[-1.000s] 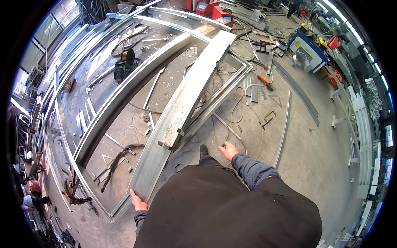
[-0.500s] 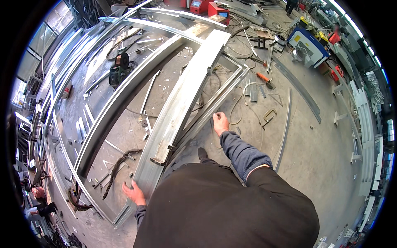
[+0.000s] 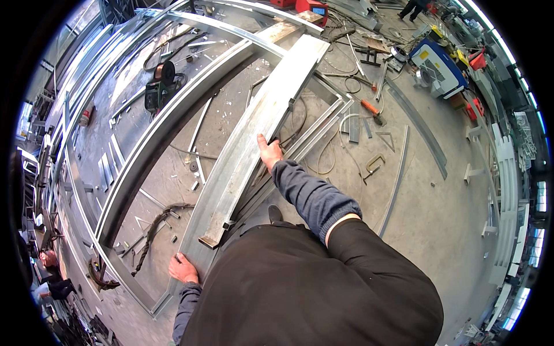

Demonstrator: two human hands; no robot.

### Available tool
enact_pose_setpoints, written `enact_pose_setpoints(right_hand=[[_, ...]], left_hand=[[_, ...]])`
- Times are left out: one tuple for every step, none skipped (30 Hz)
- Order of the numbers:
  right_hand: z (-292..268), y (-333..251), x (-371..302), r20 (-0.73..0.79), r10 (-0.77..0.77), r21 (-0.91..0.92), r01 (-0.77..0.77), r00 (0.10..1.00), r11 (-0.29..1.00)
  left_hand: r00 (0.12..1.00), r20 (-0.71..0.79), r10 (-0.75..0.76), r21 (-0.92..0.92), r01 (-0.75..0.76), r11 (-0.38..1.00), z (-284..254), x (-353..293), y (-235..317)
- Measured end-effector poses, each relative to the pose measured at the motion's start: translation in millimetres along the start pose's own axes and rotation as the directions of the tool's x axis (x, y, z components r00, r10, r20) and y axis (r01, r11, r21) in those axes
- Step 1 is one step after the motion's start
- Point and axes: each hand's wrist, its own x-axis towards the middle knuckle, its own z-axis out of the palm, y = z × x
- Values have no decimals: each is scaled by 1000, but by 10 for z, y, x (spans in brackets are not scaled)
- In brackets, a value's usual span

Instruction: The person measures and positions metal bars, then lifts and aligns them with a coworker to assemble a large metal frame. They repeatedly pick up, carry, and place metal bars into position, coordinating with another worker to fit components together.

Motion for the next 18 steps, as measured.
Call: enact_pose_setpoints(right_hand=[[38,51,39,10,30,-13,-30,999,999],[84,98,81,-20,-11,-5,11,1000,1000],[123,157,108,-51,-52,3,52,997,999],[152,220,131,-84,-91,9,92,992,996],[161,194,104,-69,-104,37,107,992,994],[164,171,71,-55,-127,66,131,990,989],[162,152,36,-42,-150,96,153,988,983],[144,156,41,-39,-174,126,178,984,976],[144,160,38,-45,-191,163,196,981,967],[148,158,42,-58,-185,155,192,981,969],[158,151,46,-70,-179,149,187,981,971],[160,151,45,-82,-172,143,182,982,973],[148,165,30,-93,-202,168,215,975,962],[148,152,16,-93,-216,186,230,972,955],[148,136,5,-93,-230,204,245,969,948],[149,124,-10,-94,-245,222,260,965,940],[153,125,-2,-99,-250,225,266,963,937],[159,127,1,-104,-255,228,273,961,935]], left_hand=[[1000,-4,4,4,-4,1000,-2,-12,12],[1000,-13,7,6,-7,1000,2,-4,22],[1000,-21,12,8,-11,1000,5,7,32],[1000,-16,11,5,-11,1000,3,15,36],[1000,-13,6,3,-6,1000,-7,13,33],[1000,-10,1,1,-1,1000,-17,10,31],[1000,-19,7,-1,-7,1000,-34,-4,24],[999,-28,18,-10,-19,1000,-42,-9,40],[999,-36,30,-19,-31,999,-49,-10,55],[999,-24,23,-21,-23,1000,-54,-4,71],[1000,-14,15,-23,-16,1000,-67,6,84],[1000,-3,8,-24,-8,1000,-80,13,105],[1000,-2,10,-20,-10,1000,-85,11,121],[1000,-3,12,-15,-13,1000,-89,12,117],[1000,-4,15,-10,-15,1000,-96,9,113],[1000,8,8,-5,-8,1000,-104,6,107],[1000,18,4,-4,-4,1000,-104,16,110],[1000,28,-1,-2,1,1000,-108,21,114]])
